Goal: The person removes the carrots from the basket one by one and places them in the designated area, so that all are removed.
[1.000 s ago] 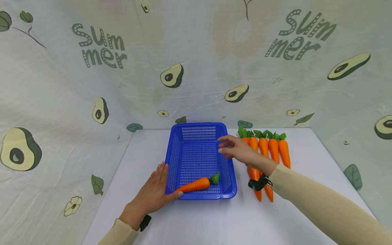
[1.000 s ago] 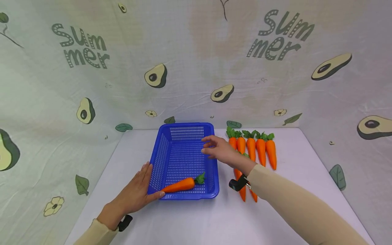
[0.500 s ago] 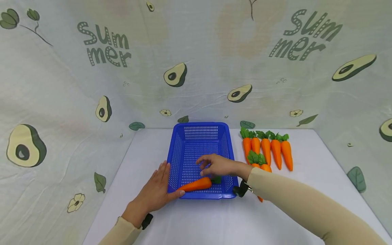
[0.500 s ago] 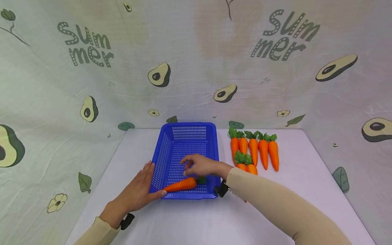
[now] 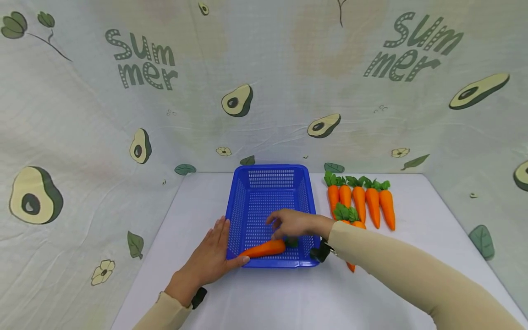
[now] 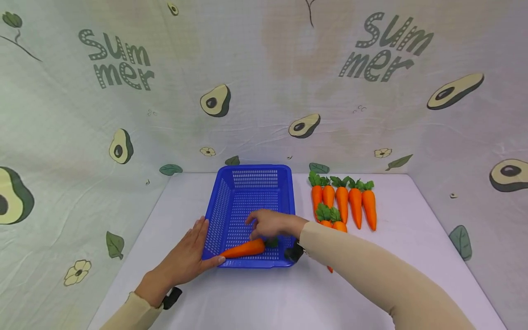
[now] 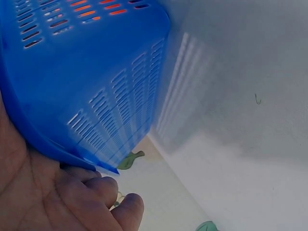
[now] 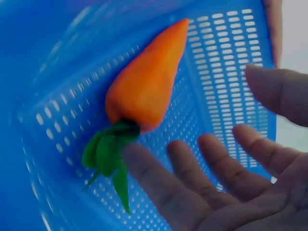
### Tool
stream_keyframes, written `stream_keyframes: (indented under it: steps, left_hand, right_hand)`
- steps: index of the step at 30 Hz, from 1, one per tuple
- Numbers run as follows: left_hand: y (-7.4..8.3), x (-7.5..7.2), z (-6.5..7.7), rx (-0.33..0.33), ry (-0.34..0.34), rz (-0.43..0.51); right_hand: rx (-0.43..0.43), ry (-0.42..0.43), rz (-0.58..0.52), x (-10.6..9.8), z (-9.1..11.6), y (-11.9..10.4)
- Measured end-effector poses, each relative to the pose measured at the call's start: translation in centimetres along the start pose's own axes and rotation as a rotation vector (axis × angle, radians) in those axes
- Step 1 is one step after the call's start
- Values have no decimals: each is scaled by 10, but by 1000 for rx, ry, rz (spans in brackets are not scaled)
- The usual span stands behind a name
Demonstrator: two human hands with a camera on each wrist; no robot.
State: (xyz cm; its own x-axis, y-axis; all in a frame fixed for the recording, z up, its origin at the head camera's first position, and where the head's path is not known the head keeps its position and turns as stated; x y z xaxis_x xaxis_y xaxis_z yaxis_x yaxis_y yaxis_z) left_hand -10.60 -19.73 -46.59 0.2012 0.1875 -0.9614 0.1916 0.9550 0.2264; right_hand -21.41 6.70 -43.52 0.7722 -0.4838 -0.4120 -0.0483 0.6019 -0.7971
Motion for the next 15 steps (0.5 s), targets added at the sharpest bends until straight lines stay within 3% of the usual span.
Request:
stream_keyframes:
  steps: [3, 7, 11, 15]
  left_hand:
    - [0, 0, 0, -1, 6, 0]
    - [0, 0, 1, 3, 14, -3]
    - [0, -1, 2, 15, 20, 5]
    - [-1, 0, 1, 15, 16, 5]
  right_hand:
    - [47, -5, 33, -1, -2, 0]
    - [108, -63, -13, 3, -9, 4]
    - [98, -67, -50, 4, -17, 5]
    - [26, -14, -66, -1, -28, 1]
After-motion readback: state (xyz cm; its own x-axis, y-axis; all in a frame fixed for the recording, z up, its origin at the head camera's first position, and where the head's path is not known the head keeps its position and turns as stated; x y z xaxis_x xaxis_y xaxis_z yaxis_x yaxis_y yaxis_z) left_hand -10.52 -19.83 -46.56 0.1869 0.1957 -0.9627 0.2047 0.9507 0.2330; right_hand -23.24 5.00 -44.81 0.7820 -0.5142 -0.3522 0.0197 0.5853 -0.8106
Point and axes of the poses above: each hand's wrist, its own z-axis away from the middle knuckle, its own x-axis out of the palm, y = z × x, the point moved 1 cm from there along -z, towards the middle knuckle, and after that the axes turned 4 degrees about -z, right-handed, at the moved point
